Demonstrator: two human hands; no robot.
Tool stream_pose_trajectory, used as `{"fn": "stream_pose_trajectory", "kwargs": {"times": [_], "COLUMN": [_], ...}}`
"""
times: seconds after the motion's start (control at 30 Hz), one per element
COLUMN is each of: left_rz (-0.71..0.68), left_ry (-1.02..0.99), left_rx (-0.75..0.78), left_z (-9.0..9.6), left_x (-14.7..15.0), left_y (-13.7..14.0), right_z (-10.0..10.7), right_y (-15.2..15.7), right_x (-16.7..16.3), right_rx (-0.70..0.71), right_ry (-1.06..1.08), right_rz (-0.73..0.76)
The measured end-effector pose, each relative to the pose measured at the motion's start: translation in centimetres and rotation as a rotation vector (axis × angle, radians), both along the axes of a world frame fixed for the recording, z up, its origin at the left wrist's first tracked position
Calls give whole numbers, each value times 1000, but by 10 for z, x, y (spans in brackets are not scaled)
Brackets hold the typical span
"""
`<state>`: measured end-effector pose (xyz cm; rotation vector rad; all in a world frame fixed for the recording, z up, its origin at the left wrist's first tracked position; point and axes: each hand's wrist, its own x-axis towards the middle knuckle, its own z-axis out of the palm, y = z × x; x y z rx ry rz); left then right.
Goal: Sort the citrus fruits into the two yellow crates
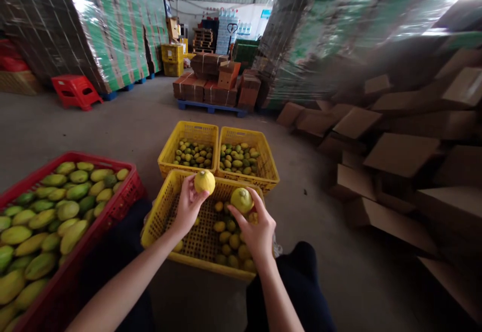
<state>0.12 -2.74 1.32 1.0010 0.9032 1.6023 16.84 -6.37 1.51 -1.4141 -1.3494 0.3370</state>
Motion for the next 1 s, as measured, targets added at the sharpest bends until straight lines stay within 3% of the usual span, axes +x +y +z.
{"fn": "stream_pose_trajectory", "kwargs": {"times": [0.1, 0.2, 0.47, 0.6, 0.73, 0.87, 1.0], "left_rz": [-22, -90, -572, -597, -505, -498, -443], "left_ry": [30, 9, -332, -385, -377, -322, -238], "left_rx": [13, -19, -273, -323, -320, -334, -445], "left_z": [2, 1, 3, 3, -1, -6, -12], "left_x": [-1, -2, -5, -10, -8, 4, 11], "left_y": [-5, -7, 0, 0, -4, -8, -5], "right_z": [-1, -2, 6, 7, 1, -11, -19], "right_y": [-7, -12, -5, -2, -1, 2, 1], "right_x": [1, 0, -7, -8, -13, -26, -36], "right_rx": [77, 49, -266, -238, -220, -225, -201], "right_ry": [-117, -84, 476, 548, 411, 47, -200], "right_rz": [0, -3, 115, 108, 67, -22, 106]}}
